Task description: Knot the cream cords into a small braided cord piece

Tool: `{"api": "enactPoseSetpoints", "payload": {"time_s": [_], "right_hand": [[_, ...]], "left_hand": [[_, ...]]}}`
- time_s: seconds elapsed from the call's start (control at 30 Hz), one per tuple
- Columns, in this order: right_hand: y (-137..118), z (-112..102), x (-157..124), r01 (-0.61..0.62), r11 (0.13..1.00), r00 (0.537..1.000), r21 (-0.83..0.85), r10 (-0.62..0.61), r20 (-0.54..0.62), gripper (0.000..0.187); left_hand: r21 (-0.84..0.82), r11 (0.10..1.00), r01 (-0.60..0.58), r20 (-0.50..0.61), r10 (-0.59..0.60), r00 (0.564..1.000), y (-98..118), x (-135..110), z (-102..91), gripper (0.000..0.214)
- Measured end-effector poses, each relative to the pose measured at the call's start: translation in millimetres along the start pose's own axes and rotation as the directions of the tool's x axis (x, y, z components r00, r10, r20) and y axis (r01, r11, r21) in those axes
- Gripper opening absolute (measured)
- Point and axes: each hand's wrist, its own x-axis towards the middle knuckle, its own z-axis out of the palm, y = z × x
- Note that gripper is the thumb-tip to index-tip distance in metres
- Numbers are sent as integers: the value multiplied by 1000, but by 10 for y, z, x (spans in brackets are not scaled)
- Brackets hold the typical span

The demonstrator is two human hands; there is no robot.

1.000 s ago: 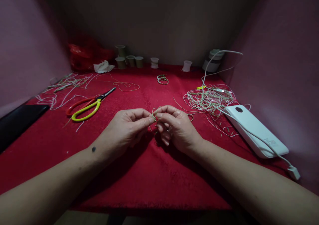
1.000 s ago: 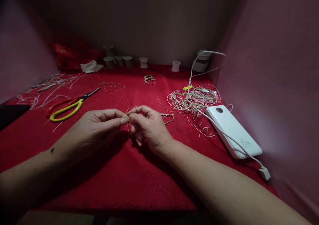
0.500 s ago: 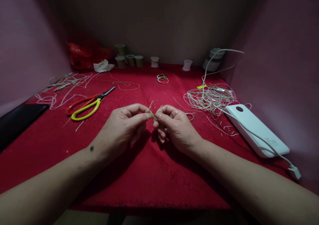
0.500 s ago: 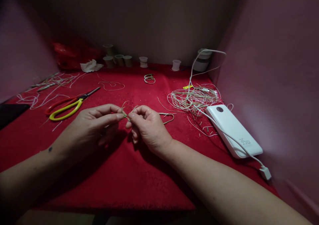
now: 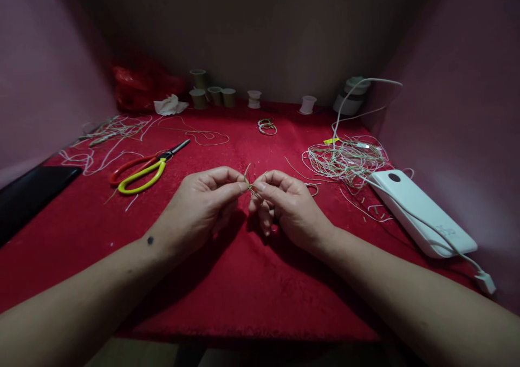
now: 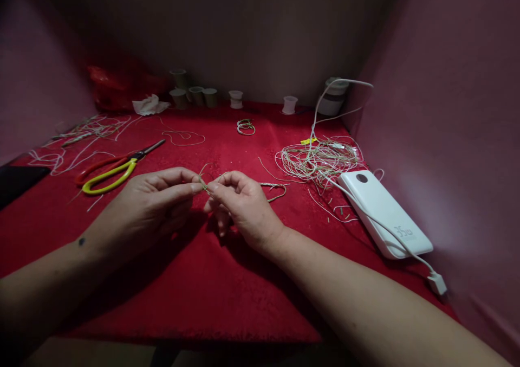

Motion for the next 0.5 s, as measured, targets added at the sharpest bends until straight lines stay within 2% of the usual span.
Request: {"api": "enactPoseSetpoints", "payload": {"time_s": [0.23,0.5], "right_hand": [[19,-5,7,43,999,999,3,-43,-11,19],[11,-5,10,10,997,1000,81,-9,-16,17]], "left_hand": [[17,1000,-19,2,19,1000,2,-8,14,14],[-86,995,58,14,-57,998,17,11,0,12]]}}
